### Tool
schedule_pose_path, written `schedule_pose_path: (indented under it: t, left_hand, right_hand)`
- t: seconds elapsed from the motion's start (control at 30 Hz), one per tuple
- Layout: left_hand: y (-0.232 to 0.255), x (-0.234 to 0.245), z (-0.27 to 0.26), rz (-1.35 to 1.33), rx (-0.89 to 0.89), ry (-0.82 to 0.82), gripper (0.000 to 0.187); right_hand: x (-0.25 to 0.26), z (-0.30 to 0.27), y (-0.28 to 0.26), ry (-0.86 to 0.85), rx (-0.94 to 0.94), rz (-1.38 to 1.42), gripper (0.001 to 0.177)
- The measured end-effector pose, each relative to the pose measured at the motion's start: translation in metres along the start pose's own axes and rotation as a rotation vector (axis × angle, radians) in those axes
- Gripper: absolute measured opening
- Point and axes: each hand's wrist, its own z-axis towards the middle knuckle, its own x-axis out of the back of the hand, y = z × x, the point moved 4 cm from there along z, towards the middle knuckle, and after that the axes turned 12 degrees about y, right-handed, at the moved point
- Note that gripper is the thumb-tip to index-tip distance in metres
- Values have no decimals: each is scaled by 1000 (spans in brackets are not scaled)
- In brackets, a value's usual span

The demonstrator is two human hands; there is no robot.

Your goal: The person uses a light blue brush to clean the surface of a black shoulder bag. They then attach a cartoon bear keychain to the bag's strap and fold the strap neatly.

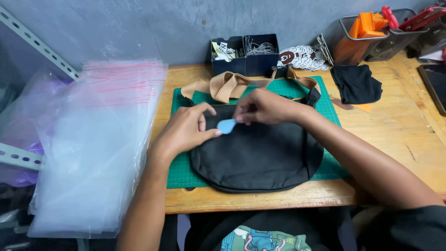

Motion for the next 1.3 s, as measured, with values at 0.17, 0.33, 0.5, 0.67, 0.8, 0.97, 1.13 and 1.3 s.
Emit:
schedule_pose_path:
  t: [0.17,0.33,0.5,0.67,0.8,0.97,1.13,1.3]
  left_hand:
    - [6,-34,2,31,-107,-77,71]
    - [-7,-51,8,164,-74,-71,77]
    - [-4,-46,7,136,29,-85,76]
    - [5,-36,5,101,-20,-100,75]
    - [1,-41,6,93,-39,-93,75]
    - [-3,-44,8,101,-43,-84,75]
    - [8,-37,3,106,-47,-78,86]
    - [-3,-39,27,22,-139,410,71]
  right_hand:
    - [60,-60,29,-268,-218,-62,9]
    - [124,-102,76,-122,-435,-361,18]
    - [96,-117,39,-243,-306,-358,19]
    - [76,-120,8,-395,-400,-220,13]
    - [137,-104,77,48,-450,-682,21]
    - [119,-80,35,293,-211,-769,16]
    - [68,-37,-3,226,24,-186,16]
    - [39,17,37,485,167,-119,20]
